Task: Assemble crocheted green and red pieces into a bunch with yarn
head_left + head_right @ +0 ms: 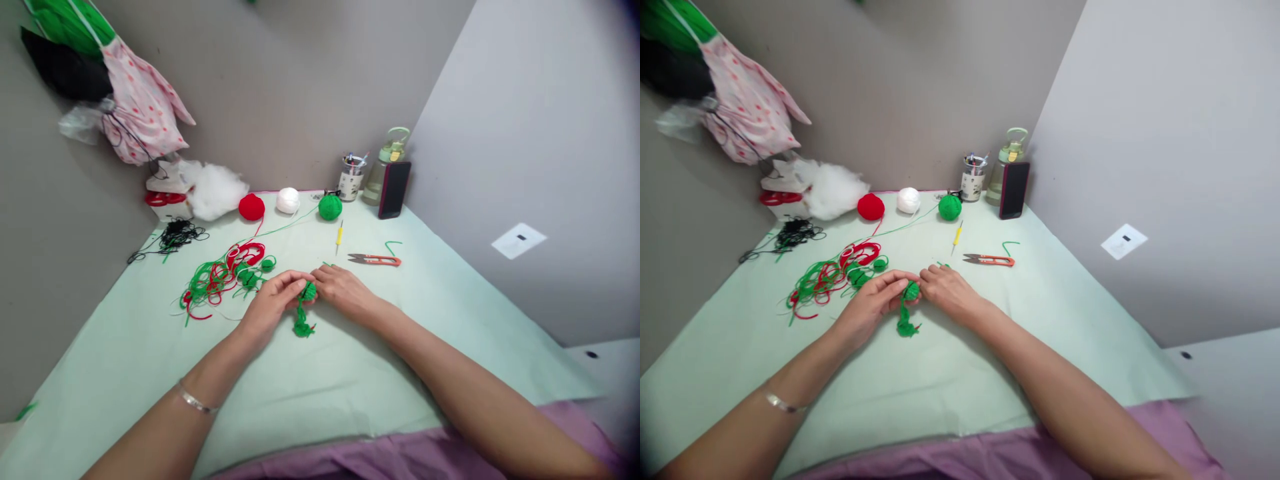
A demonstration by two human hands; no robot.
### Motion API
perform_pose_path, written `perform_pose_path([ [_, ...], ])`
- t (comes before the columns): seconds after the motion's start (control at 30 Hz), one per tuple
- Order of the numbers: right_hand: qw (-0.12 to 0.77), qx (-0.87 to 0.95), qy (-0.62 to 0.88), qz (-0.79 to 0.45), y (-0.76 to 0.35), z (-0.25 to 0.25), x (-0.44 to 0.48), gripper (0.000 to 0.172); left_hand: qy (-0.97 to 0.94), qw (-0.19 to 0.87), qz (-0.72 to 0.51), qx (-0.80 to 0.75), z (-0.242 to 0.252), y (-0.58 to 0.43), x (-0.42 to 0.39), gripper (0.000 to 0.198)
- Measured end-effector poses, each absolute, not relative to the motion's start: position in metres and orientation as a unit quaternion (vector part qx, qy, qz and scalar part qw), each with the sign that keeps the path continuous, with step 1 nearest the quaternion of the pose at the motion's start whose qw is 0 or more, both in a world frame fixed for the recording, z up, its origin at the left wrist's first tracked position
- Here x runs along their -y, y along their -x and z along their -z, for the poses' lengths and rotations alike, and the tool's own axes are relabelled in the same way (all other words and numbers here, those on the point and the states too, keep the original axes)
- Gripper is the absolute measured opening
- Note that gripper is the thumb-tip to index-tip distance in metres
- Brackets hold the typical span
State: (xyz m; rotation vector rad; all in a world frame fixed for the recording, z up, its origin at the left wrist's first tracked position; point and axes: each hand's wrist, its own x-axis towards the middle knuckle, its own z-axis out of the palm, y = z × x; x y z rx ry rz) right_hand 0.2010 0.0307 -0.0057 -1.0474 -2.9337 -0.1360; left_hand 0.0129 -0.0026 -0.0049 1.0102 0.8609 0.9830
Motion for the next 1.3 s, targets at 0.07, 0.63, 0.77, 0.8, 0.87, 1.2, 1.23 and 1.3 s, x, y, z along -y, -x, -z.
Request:
perform_pose_path([
  [0.07, -0.003, 0.938, 0.341, 0.056, -0.198, 0.004, -0.028, 0.015, -0.455, 0.667, -0.446, -0.386, 0.006, -0.012, 0.002, 0.029],
  [0.63, 0.238, 0.829, 0.505, -0.031, -0.216, -0.002, -0.031, 0.015, -0.753, 0.196, -0.342, -0.526, -0.029, 0.073, -0.021, 0.015],
  [0.77, 0.313, 0.807, 0.497, -0.064, -0.216, -0.003, -0.029, 0.011, -0.815, 0.154, -0.215, -0.516, -0.019, 0.083, -0.026, 0.020],
  [0.8, 0.326, 0.805, 0.491, -0.066, -0.216, -0.003, -0.029, 0.011, -0.822, 0.142, -0.191, -0.517, -0.017, 0.081, -0.027, 0.020],
  [0.87, 0.345, 0.803, 0.480, -0.066, -0.215, -0.001, -0.029, 0.011, -0.826, 0.119, -0.152, -0.529, -0.015, 0.078, -0.027, 0.018],
  [1.2, 0.375, 0.793, 0.473, -0.078, -0.215, -0.002, -0.026, 0.010, -0.765, 0.148, -0.237, -0.580, -0.021, 0.078, -0.024, 0.014],
  [1.23, 0.376, 0.793, 0.473, -0.077, -0.215, -0.002, -0.026, 0.010, -0.785, 0.139, -0.226, -0.560, -0.020, 0.079, -0.025, 0.012],
  [1.3, 0.377, 0.794, 0.471, -0.078, -0.214, -0.002, -0.026, 0.010, -0.826, 0.109, -0.189, -0.520, -0.013, 0.081, -0.029, 0.009],
])
